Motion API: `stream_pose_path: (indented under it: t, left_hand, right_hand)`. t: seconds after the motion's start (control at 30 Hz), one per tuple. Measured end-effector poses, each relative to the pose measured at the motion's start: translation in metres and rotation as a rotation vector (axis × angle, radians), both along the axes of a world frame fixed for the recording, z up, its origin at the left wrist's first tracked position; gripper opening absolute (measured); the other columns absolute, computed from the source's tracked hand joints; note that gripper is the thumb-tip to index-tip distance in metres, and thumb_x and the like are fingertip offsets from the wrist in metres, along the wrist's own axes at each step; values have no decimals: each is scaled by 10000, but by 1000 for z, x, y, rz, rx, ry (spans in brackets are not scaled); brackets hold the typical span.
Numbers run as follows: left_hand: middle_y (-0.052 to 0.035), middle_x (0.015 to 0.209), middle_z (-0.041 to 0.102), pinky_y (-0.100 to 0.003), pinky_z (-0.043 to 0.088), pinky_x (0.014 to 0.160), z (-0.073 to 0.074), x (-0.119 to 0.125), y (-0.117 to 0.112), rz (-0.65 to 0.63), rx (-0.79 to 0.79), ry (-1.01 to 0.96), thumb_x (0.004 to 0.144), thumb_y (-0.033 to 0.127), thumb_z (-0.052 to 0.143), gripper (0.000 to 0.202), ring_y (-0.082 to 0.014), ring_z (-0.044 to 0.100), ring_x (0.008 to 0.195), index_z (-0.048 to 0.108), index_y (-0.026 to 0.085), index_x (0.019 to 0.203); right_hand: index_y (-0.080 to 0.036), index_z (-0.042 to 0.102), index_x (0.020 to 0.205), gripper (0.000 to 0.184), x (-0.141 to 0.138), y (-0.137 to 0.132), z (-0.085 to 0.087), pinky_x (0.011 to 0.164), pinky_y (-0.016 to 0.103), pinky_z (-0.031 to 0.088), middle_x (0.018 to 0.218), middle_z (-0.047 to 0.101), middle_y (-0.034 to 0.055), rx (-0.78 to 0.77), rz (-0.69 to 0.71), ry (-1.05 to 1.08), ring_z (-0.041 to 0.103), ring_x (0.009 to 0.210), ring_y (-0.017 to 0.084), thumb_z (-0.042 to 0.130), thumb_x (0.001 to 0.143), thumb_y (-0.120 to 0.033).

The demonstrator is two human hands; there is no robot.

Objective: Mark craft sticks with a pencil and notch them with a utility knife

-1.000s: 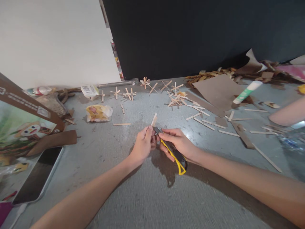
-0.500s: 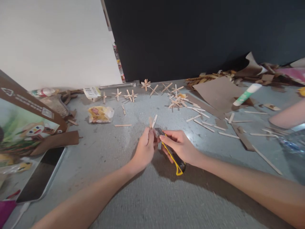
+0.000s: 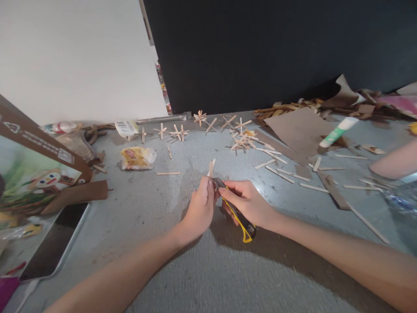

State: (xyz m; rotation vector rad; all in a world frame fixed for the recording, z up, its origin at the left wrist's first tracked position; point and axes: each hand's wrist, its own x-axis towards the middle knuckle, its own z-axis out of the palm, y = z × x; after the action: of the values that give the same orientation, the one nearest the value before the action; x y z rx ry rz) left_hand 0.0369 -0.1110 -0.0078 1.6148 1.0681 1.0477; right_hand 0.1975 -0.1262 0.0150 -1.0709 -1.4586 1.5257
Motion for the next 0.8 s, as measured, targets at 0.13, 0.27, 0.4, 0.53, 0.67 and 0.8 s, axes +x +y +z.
stream_pose_path:
  t: [0.13, 0.27, 0.4, 0.53, 0.67, 0.8]
  left_hand:
    - [51, 641, 478, -225, 280, 524, 0, -2, 0, 34, 60, 79, 1056, 356, 418, 237, -100, 404, 527, 436, 226, 858]
    - [48, 633, 494, -228, 257, 516, -1, -3, -1, 70, 90, 200, 1027, 243, 418, 138, -102, 391, 499, 480, 220, 906]
    - [20, 687, 572, -222, 292, 532, -1, -3, -2, 45, 103, 236, 1023, 231, 405, 139, -98, 440, 512, 491, 216, 915]
    - [18, 680, 590, -219, 321, 543, -2, -3, -1, 61, 104, 211, 1041, 286, 393, 198, -99, 478, 518, 503, 217, 892]
    - [36, 621, 542, -222, 292, 527, -1, -4, 0, 78, 113, 235, 1038, 293, 402, 226, -95, 420, 484, 535, 213, 874]
    - [41, 603, 520, -226, 272, 520, 1, -6, -1, 78, 104, 228, 1029, 294, 428, 228, -97, 397, 474, 561, 211, 863]
  right_hand:
    - [-223, 509, 769, 312, 0, 0, 5, 327, 202, 396, 505, 540, -66, -1, 11, -44, 517, 329, 102, 560, 971, -455]
    - [-220, 508, 759, 292, 1, -1, 14, 324, 201, 386, 498, 536, -62, -32, 13, -105, 511, 318, 100, 535, 985, -403]
    - [-221, 508, 743, 291, 1, -2, 19, 314, 201, 379, 488, 546, -52, -78, 20, -102, 518, 311, 104, 521, 992, -371]
    - [-221, 514, 755, 272, 1, -2, 16, 301, 202, 373, 491, 551, -55, -103, 15, -70, 512, 300, 105, 529, 985, -365]
    - [-216, 553, 821, 217, 4, 3, 15, 298, 205, 366, 490, 555, -57, -123, 28, -60, 513, 299, 109, 557, 974, -369]
    - [-213, 575, 845, 197, 7, 5, 15, 299, 211, 373, 479, 563, -50, -176, 56, -49, 521, 300, 116, 588, 957, -374]
